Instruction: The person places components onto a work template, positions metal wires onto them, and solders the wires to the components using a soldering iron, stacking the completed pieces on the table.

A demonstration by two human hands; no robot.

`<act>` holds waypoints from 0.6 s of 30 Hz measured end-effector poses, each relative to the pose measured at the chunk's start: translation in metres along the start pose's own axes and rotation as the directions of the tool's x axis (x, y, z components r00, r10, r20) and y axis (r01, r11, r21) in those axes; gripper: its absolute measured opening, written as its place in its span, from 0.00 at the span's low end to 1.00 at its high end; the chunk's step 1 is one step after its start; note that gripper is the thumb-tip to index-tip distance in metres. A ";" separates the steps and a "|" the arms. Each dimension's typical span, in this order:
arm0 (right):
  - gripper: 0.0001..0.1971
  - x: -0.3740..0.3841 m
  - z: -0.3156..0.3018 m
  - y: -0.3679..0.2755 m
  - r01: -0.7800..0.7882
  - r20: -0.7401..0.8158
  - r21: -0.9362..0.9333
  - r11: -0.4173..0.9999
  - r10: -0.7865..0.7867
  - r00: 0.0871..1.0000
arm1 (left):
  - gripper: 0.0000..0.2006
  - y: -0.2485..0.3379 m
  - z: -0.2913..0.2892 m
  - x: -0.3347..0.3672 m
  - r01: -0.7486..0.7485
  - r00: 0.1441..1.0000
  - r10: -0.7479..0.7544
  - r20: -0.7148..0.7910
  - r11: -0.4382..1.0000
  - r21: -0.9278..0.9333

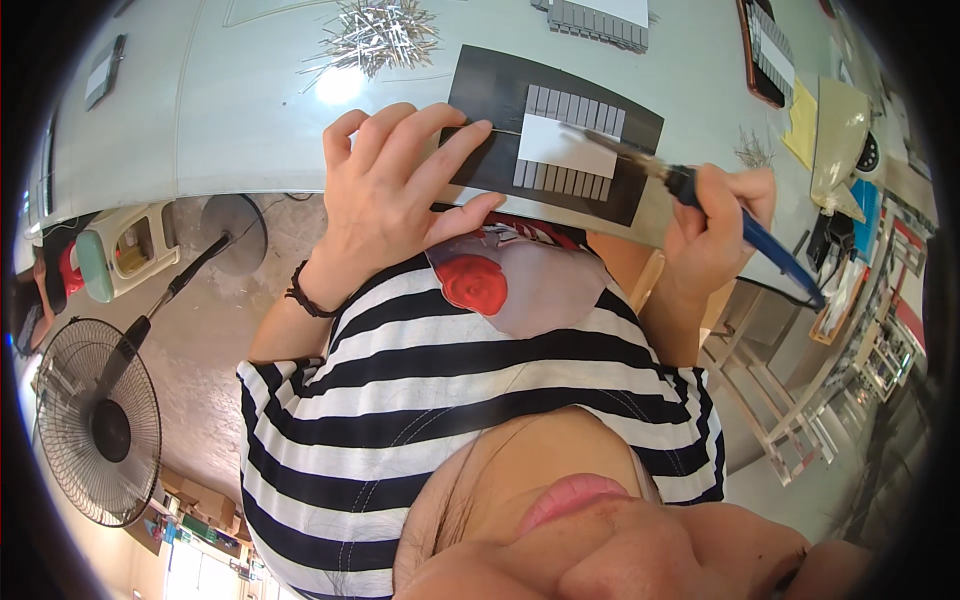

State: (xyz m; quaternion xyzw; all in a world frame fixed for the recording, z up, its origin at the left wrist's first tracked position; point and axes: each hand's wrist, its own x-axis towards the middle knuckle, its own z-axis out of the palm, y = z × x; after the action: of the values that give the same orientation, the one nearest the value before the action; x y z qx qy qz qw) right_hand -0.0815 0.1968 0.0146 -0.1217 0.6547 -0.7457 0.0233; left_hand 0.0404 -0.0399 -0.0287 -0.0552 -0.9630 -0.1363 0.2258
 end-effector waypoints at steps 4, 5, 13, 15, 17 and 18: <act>0.19 -0.002 -0.033 0.034 0.369 0.081 -0.175 0.913 -0.361 0.929 | 0.21 0.005 -0.002 0.001 0.013 0.998 -0.016 -0.064 0.999 -0.045; 0.25 -0.004 -0.040 0.041 0.443 0.132 -0.118 0.889 -0.428 0.894 | 0.21 0.008 -0.001 0.004 -0.004 0.999 0.001 -0.054 0.999 -0.050; 0.14 -0.014 -0.036 0.033 0.530 0.382 -0.415 0.739 -0.387 0.839 | 0.31 0.037 0.002 0.013 -0.150 0.972 0.143 0.187 0.988 0.024; 0.13 -0.020 -0.043 0.028 0.499 0.339 -0.448 0.742 -0.375 0.863 | 0.30 0.035 0.012 0.015 -0.210 0.958 0.203 0.203 0.977 0.018; 0.13 -0.024 -0.048 0.030 0.478 0.319 -0.445 0.757 -0.364 0.875 | 0.28 0.033 0.015 0.012 -0.261 0.960 0.259 0.106 0.965 0.009; 0.12 -0.024 -0.048 0.032 0.470 0.297 -0.412 0.781 -0.373 0.879 | 0.28 0.033 0.015 0.006 -0.257 0.961 0.254 0.110 0.966 0.023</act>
State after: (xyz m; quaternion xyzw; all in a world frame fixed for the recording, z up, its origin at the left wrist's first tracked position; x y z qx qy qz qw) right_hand -0.0723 0.2431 -0.0264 -0.3413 0.7661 -0.5334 -0.1097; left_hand 0.0340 -0.0041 -0.0307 -0.1820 -0.9608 -0.0851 0.1911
